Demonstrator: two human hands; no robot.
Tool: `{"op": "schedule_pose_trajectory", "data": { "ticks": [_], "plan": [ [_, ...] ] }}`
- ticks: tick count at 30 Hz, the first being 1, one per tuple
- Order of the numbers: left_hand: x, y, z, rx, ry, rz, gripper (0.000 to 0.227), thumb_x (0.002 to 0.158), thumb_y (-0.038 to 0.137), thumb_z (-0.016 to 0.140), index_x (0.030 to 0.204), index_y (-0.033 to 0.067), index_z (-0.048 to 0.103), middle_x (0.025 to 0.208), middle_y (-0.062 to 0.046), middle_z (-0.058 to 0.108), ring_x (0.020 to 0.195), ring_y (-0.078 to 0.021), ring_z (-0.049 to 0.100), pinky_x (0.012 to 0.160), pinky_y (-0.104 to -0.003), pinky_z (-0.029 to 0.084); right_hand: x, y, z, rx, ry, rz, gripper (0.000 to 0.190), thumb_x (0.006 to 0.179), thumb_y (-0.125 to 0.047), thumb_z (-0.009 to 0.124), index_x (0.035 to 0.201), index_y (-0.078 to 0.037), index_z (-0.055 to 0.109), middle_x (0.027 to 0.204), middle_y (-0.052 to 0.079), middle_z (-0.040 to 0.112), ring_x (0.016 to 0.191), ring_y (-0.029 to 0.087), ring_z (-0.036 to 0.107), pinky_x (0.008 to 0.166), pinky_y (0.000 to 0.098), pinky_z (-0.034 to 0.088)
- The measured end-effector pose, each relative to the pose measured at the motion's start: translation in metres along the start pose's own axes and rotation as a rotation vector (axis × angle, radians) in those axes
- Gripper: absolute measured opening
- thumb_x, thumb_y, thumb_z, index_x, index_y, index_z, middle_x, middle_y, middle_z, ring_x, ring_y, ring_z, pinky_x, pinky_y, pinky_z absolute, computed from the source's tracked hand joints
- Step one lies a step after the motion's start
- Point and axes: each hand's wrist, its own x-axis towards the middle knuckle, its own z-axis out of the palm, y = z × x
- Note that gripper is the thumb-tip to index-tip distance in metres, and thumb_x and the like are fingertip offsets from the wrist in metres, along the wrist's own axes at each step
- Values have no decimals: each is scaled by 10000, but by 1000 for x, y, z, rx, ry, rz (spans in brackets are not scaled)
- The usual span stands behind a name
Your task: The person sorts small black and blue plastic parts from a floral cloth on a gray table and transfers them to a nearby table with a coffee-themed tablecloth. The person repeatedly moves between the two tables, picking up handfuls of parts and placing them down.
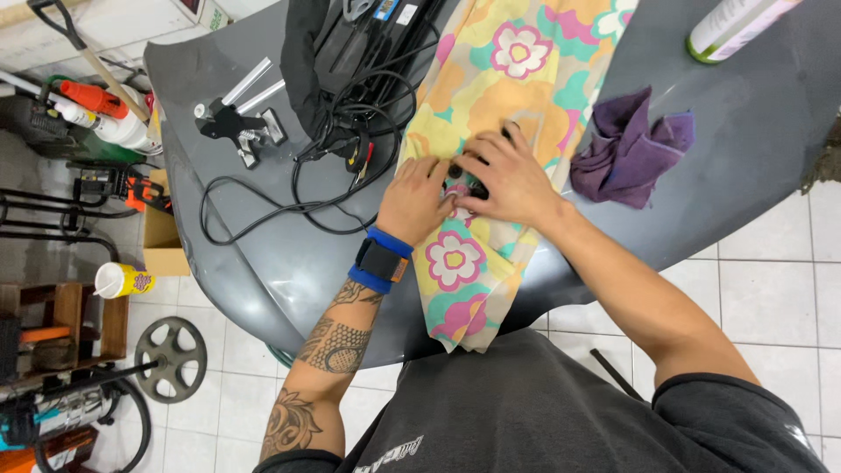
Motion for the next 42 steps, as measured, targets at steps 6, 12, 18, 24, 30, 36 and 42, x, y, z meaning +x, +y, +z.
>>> {"op": "schedule_pose_trajectory", "data": {
  "ticks": [6, 12, 18, 24, 30, 36, 42],
  "plan": [
    [-11, -30, 15, 150, 5, 40, 233, 877, 278, 635, 1097, 203, 659, 1048, -34, 634, 962, -275, 685, 923, -383, 530, -2, 9, 20, -86, 7, -126, 418, 847, -496, 768, 1091, -162, 709, 1089, 78, 647, 963, 276, 599, 910, 443, 444],
    [1, -9, -1, 258, -14, -59, 332, 842, 82, 647, 1164, 150, 604, 1127, -95, 614, 877, -330, 729, 774, -437, 600, 17, 30, 42, 144, -97, -32, 263, 879, -326, 749, 1082, -168, 694, 1040, 67, 660, 920, 308, 656, 809, 441, 530],
    [-3, -29, -9, 30, -193, -178, 359, 886, 100, 661, 1229, 201, 628, 1146, -65, 616, 956, -356, 732, 799, -430, 623, 18, 51, 18, 702, 267, 332, 245, 845, -97, 807, 1082, -161, 804, 966, 42, 745, 927, 228, 722, 851, 361, 565],
    [18, -4, -40, -481, 50, -58, 324, 965, -21, 464, 1230, 26, 644, 1161, -148, 637, 1084, -336, 633, 918, -477, 488, 27, 39, -8, 1337, 468, 808, 96, 951, -18, 573, 964, 39, 649, 658, 80, 491, 475, 101, 326, 417, 233, 255],
    [13, 14, -5, -65, 57, 62, 66, 883, 21, 581, 944, 45, 580, 946, -162, 503, 810, -380, 520, 693, -501, 444, 22, 29, -12, 260, 71, 136, 202, 736, -31, 548, 903, -31, 662, 942, 104, 679, 901, 335, 594, 842, 440, 479],
    [-7, 12, -6, -81, 2, 32, 157, 786, -112, 574, 880, 12, 589, 942, -187, 518, 885, -405, 545, 742, -482, 484, 8, 11, -3, -12, 64, -19, 131, 918, -256, 754, 919, -143, 687, 1024, 53, 672, 921, 285, 632, 824, 415, 474],
    [-5, -7, -6, -231, 52, -36, 166, 941, -26, 557, 940, 11, 719, 970, -132, 610, 875, -323, 587, 758, -456, 506, 16, 30, 20, 94, 66, -152, 246, 946, -126, 699, 720, -79, 614, 793, 84, 535, 611, 310, 527, 554, 423, 434]
  ]
}}
